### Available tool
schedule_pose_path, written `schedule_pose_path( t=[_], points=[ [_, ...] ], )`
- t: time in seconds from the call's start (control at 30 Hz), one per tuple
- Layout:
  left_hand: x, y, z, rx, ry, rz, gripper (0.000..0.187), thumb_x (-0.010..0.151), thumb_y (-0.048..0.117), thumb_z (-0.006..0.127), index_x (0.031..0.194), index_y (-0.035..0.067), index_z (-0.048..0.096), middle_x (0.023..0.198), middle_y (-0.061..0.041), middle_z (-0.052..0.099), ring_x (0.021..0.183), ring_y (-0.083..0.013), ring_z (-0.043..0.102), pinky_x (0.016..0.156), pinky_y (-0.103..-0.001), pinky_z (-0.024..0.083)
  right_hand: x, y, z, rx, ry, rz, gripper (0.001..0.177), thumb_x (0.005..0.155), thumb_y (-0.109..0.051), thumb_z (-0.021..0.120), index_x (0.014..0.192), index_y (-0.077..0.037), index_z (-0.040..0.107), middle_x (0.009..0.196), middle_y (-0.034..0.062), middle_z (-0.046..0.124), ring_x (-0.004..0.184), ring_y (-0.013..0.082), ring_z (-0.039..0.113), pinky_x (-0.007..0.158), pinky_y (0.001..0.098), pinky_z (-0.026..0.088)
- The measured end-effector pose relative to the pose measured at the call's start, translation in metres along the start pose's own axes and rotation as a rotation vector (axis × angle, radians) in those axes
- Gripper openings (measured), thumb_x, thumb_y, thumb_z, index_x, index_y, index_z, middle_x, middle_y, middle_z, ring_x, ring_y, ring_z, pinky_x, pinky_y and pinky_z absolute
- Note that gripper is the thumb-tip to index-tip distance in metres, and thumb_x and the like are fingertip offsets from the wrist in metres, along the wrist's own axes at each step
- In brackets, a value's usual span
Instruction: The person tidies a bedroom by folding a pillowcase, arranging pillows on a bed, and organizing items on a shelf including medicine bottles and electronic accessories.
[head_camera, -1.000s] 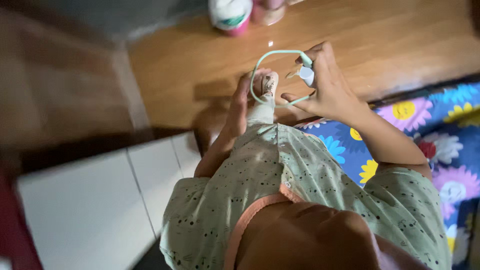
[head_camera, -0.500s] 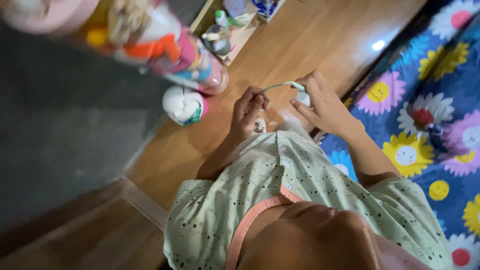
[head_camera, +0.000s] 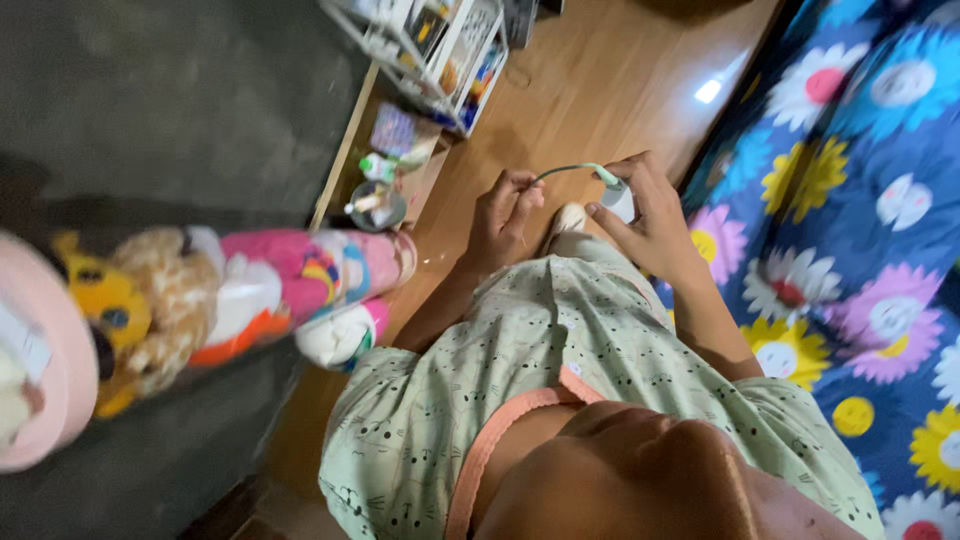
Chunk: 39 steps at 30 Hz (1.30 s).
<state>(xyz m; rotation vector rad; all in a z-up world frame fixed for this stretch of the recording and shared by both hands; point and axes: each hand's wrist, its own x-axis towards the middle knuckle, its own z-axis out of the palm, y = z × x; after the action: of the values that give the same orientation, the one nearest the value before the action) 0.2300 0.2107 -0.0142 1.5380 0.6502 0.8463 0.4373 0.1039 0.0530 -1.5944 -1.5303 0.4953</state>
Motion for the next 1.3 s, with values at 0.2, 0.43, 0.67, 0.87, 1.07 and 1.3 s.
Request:
schedule_pose_path(
  t=[0.2,0.43,0.67,0.87,1.07,1.3],
  points=[
    [0.107,-0.006,0.020,-0.003,0.081,0.029,0.015,0.108,0.014,0.060,0.114,0.000,0.061,0.105,-0.009,0.070,0.096,-0.0142,0.066,0.089,-0.029,0.054,0.099,0.056,-0.046,0.094,-0.148,0.033,0.041,0.090,-0.011,0.075,0.126,0.000,0.058,0.111,0.0162,0.054,0.091,0.0272,0.057,0.068,0.0329,0.045],
    [0.212,-0.034,0.019,0.394,0.236,0.145,0.010,0.105,0.013,0.063,0.108,0.004,0.065,0.101,-0.011,0.056,0.085,-0.0184,0.063,0.069,-0.026,0.054,0.206,0.119,-0.056,0.056,-0.142,-0.046,0.047,0.090,-0.009,0.080,0.131,-0.004,0.059,0.112,0.0150,0.057,0.091,0.0273,0.059,0.069,0.0343,0.046],
    [0.358,-0.088,-0.001,0.368,0.222,0.043,0.011,0.105,0.013,0.065,0.108,0.003,0.066,0.083,-0.006,0.070,0.069,-0.0144,0.067,0.064,-0.029,0.052,0.351,0.170,-0.067,0.040,-0.154,0.008,0.049,0.090,-0.007,0.082,0.133,-0.005,0.059,0.107,0.0148,0.053,0.085,0.0263,0.054,0.065,0.0330,0.043],
    [0.468,-0.088,-0.009,0.211,0.211,0.114,0.023,0.105,0.014,0.064,0.125,0.003,0.063,0.109,-0.009,0.073,0.095,-0.0184,0.074,0.082,-0.032,0.057,0.454,0.213,-0.069,0.055,-0.124,-0.094,0.049,0.094,-0.005,0.081,0.136,-0.002,0.055,0.110,0.0120,0.052,0.097,0.0235,0.054,0.081,0.0310,0.045],
    [0.519,-0.114,-0.037,0.150,0.152,-0.259,0.050,0.108,0.035,0.040,0.151,0.010,0.041,0.136,-0.009,0.067,0.107,-0.0231,0.071,0.093,-0.038,0.057,0.532,0.278,-0.031,0.558,-0.266,0.255,0.046,0.102,-0.010,0.072,0.141,-0.003,0.051,0.102,0.0013,0.056,0.084,0.0078,0.051,0.072,0.0242,0.044],
    [0.572,-0.167,-0.045,-0.228,0.373,-0.248,0.069,0.111,0.047,0.041,0.163,0.005,0.024,0.169,-0.018,0.035,0.155,-0.0321,0.034,0.124,-0.044,0.031,0.643,0.330,-0.004,0.625,-0.560,0.177,0.052,0.102,-0.005,0.060,0.151,-0.001,0.044,0.086,-0.0025,0.052,0.074,0.0053,0.052,0.066,0.0227,0.045]
  ],
)
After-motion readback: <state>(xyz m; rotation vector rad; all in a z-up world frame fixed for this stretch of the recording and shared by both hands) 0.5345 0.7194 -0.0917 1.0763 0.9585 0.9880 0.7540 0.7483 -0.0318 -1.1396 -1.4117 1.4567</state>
